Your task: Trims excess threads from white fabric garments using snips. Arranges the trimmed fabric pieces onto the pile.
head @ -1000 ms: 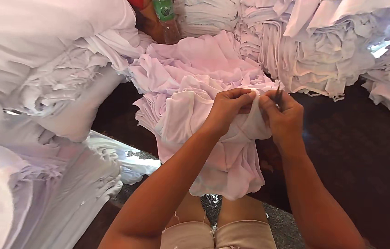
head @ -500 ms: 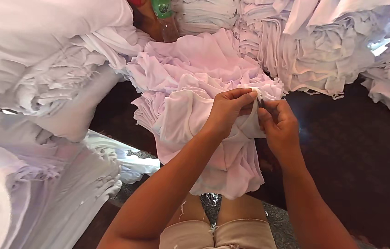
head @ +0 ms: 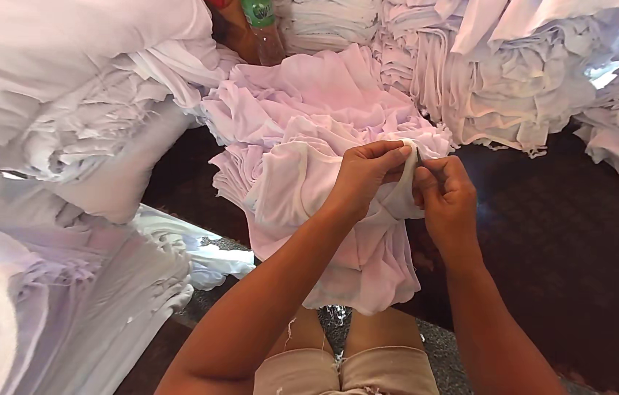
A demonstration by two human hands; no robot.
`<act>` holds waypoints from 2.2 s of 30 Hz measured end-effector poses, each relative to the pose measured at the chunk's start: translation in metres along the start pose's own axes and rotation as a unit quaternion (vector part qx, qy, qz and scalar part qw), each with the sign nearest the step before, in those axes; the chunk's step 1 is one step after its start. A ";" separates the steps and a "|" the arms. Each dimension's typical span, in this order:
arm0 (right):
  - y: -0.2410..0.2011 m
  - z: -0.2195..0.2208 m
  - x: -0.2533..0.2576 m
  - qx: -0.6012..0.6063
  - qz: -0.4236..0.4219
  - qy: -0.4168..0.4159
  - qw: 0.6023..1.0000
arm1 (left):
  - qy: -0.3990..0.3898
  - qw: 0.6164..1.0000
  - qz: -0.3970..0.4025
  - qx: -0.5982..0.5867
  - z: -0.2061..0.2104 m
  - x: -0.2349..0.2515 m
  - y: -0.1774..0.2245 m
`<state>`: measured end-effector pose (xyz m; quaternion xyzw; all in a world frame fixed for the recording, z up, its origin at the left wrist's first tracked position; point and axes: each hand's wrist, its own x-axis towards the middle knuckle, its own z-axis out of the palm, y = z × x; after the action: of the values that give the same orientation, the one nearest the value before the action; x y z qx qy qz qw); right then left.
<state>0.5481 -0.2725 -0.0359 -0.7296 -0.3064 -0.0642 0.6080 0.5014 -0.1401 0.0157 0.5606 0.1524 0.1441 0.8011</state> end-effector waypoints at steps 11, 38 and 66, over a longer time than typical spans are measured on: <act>0.023 -0.003 0.021 0.044 0.053 -0.147 0.987 | -0.008 0.943 0.120 0.309 -0.046 -0.049 -0.007; 0.000 -0.034 -0.081 0.106 0.070 -0.068 0.990 | 0.005 0.995 0.082 0.062 -0.043 -0.113 -0.056; 0.005 -0.010 -0.078 0.076 0.065 -0.103 0.990 | 0.064 0.991 0.104 0.050 -0.026 -0.086 -0.051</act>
<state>0.4912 -0.3109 -0.0737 -0.7024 -0.3234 0.0737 0.6298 0.4153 -0.1689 -0.0334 0.6026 0.1512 0.2548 0.7410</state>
